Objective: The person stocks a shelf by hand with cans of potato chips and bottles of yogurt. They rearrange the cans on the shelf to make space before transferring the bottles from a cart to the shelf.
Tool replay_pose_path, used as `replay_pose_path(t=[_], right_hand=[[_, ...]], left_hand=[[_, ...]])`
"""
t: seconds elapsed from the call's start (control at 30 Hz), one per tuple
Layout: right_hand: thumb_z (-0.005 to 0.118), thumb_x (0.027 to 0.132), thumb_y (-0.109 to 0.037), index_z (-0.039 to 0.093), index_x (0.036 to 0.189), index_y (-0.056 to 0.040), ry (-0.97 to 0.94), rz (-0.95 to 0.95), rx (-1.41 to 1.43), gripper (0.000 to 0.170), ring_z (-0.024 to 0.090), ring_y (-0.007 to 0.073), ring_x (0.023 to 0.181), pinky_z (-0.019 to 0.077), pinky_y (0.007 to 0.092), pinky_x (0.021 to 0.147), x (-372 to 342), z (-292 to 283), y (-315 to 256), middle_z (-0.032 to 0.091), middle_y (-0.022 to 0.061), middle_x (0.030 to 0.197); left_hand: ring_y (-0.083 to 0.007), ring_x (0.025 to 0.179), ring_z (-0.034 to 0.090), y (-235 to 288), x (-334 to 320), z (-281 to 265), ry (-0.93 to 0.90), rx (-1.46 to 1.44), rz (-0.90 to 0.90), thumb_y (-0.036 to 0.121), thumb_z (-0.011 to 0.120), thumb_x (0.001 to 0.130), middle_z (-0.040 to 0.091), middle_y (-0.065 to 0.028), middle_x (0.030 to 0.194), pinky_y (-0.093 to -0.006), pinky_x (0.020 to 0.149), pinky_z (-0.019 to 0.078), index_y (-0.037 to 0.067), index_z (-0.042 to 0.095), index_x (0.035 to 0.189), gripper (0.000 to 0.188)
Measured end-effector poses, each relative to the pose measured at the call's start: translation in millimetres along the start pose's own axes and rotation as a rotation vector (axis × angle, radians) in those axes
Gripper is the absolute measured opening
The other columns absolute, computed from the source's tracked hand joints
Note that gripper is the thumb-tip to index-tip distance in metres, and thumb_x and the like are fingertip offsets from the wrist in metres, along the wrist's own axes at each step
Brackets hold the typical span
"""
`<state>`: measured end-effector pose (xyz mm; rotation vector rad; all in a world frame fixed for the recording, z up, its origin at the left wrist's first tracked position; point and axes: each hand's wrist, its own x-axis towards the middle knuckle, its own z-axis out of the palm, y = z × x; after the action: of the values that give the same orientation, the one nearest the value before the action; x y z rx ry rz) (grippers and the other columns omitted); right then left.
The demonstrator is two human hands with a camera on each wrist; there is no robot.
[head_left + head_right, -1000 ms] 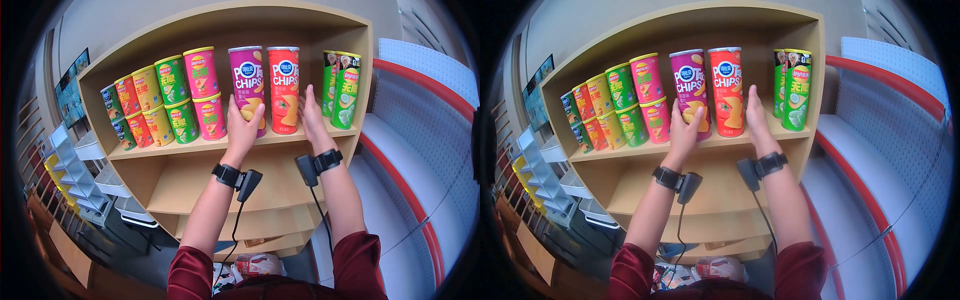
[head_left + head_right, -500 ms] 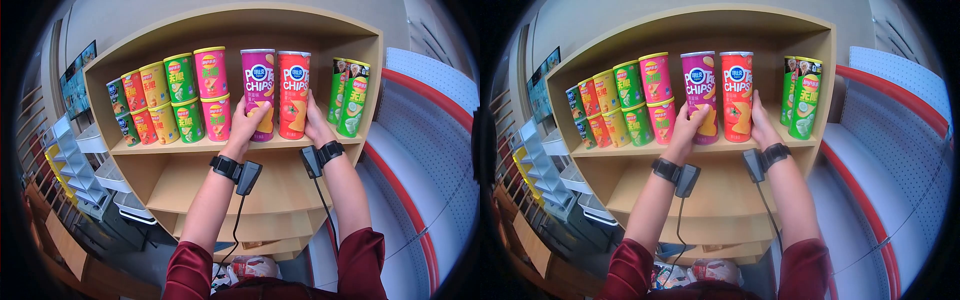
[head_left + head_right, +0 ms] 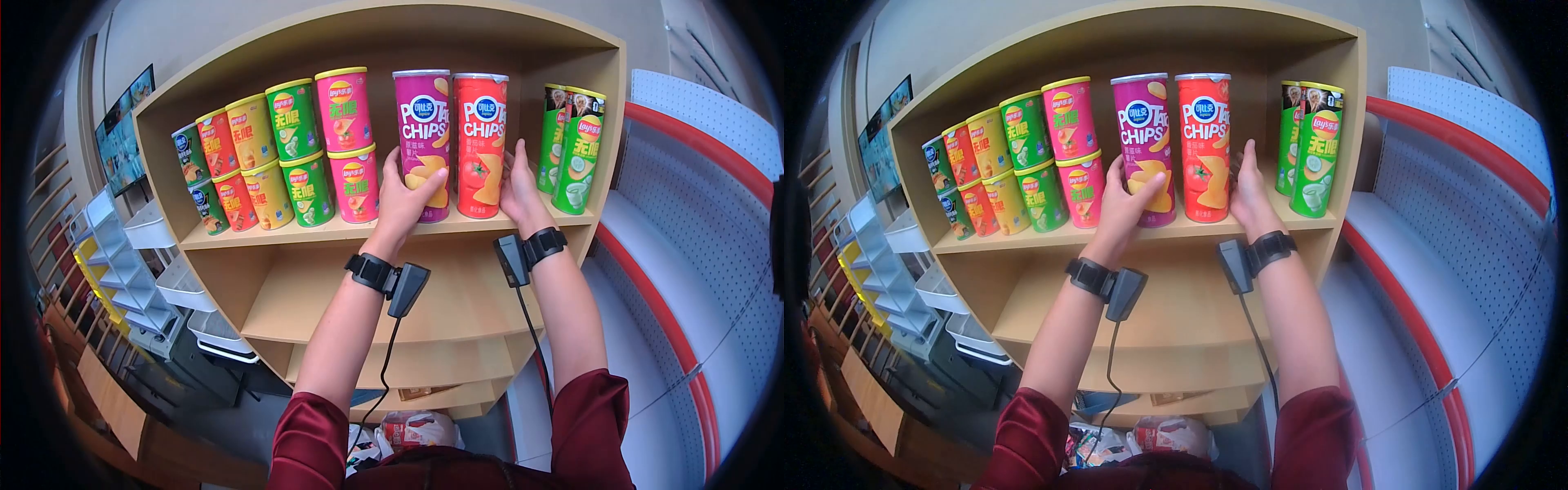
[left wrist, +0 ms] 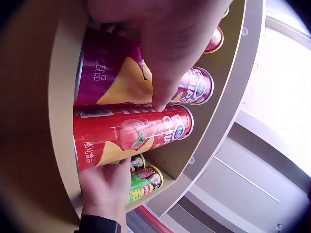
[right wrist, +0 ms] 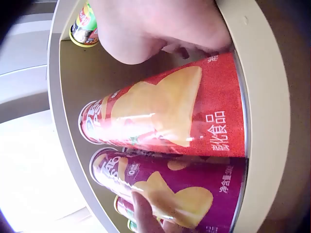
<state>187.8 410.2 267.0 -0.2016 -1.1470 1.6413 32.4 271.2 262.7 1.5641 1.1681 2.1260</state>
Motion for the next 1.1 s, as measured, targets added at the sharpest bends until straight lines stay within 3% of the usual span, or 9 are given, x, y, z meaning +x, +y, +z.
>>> replay_pose_path(t=[0.2,0.37,0.43,0.57,0.67,0.73,0.83,1.0,1.1], right_hand=[[0.039,0.088,-0.061,0.027,0.136,0.0032,0.192,-0.206,-0.142,0.082,0.038,0.0259,0.123,0.0261,0.037,0.105,-5.2,2.6,2.7,0.035,0.0193,0.136],[0.035,0.09,-0.058,0.035,0.134,-0.0009,0.25,-0.408,-0.278,0.072,0.041,0.0226,0.119,0.03,0.0342,0.099,-30.7,8.1,-5.0,0.042,0.0167,0.131],[0.039,0.093,-0.047,0.042,0.126,-0.0005,0.33,-0.725,-0.468,0.057,0.045,0.0203,0.113,0.0324,0.0328,0.097,-51.3,17.5,-10.2,0.048,0.014,0.122],[0.05,0.092,-0.026,0.047,0.118,-0.0007,0.326,-0.964,-0.576,0.036,0.049,0.0169,0.105,0.0368,0.0301,0.092,-79.6,48.7,-3.9,0.053,0.01,0.112],[0.062,0.078,-0.003,0.051,0.111,-0.0017,0.169,-1.162,-0.802,0.035,0.053,0.0182,0.094,0.0429,0.0292,0.081,-97.8,83.0,10.1,0.053,0.0094,0.103],[0.064,0.077,-0.003,0.051,0.115,-0.0016,-0.023,-1.102,-0.764,0.04,0.056,0.0195,0.092,0.046,0.0296,0.079,-106.8,110.3,24.7,0.056,0.01,0.1],[0.065,0.078,-0.011,0.037,0.129,0.0021,-0.164,-1.039,-0.86,0.06,0.048,0.0318,0.115,0.0413,0.0384,0.092,-103.8,146.4,53.4,0.047,0.0212,0.123],[0.067,0.077,-0.024,0.016,0.137,0.0047,0.187,-0.972,-1.139,0.084,0.036,0.0401,0.122,0.0324,0.0437,0.1,-79.9,189.6,103.9,0.036,0.0285,0.131],[0.069,0.074,-0.027,0.01,0.139,0.0047,0.312,-0.843,-1.172,0.093,0.042,0.0393,0.117,0.0389,0.0434,0.095,-72.5,196.6,125.0,0.036,0.0285,0.13]], left_hand=[[-0.027,0.111,0.051,-7.0,-1.5,0.2,0.047,0.172,0.112,0.029,0.076,0.07,0.048,-0.0219,0.122,-0.0348,0.093,0.0423,-0.007,0.022,0.134,0.091],[-0.0341,0.12,0.041,-2.5,-20.7,1.0,0.106,0.337,0.21,0.029,0.07,0.075,0.038,-0.0276,0.129,-0.0385,0.098,0.0365,-0.009,0.018,0.135,0.088],[-0.0364,0.122,0.038,3.1,-38.6,-2.0,0.151,0.564,0.433,0.025,0.067,0.078,0.035,-0.0283,0.13,-0.0393,0.099,0.0354,-0.009,0.02,0.135,0.081],[-0.0301,0.118,0.041,18.3,-60.6,-31.7,0.321,0.699,0.695,0.011,0.064,0.079,0.039,-0.0195,0.128,-0.0377,0.094,0.0366,-0.002,0.031,0.133,0.064],[-0.029,0.114,0.043,10.7,-63.1,-59.5,0.436,0.701,0.689,0.007,0.063,0.078,0.041,-0.0177,0.124,-0.0377,0.092,0.0373,-0.002,0.034,0.13,0.06],[-0.027,0.113,0.045,5.1,-67.4,-77.0,0.51,0.703,0.673,0.006,0.063,0.077,0.043,-0.0155,0.124,-0.0363,0.091,0.0374,-0.001,0.034,0.129,0.06],[-0.025,0.113,0.045,3.6,-82.7,-101.3,0.505,0.669,0.625,0.005,0.062,0.077,0.042,-0.0141,0.125,-0.0349,0.09,0.0375,0.0,0.034,0.13,0.06],[-0.0237,0.112,0.045,9.1,-114.8,-150.6,0.457,0.714,0.615,0.003,0.061,0.076,0.041,-0.0126,0.126,-0.0339,0.09,0.0383,0.0,0.034,0.129,0.059],[-0.0236,0.112,0.045,12.9,-130.4,-182.9,0.47,0.724,0.587,-0.001,0.06,0.076,0.041,-0.0122,0.125,-0.0339,0.089,0.0396,0.002,0.034,0.129,0.059]])
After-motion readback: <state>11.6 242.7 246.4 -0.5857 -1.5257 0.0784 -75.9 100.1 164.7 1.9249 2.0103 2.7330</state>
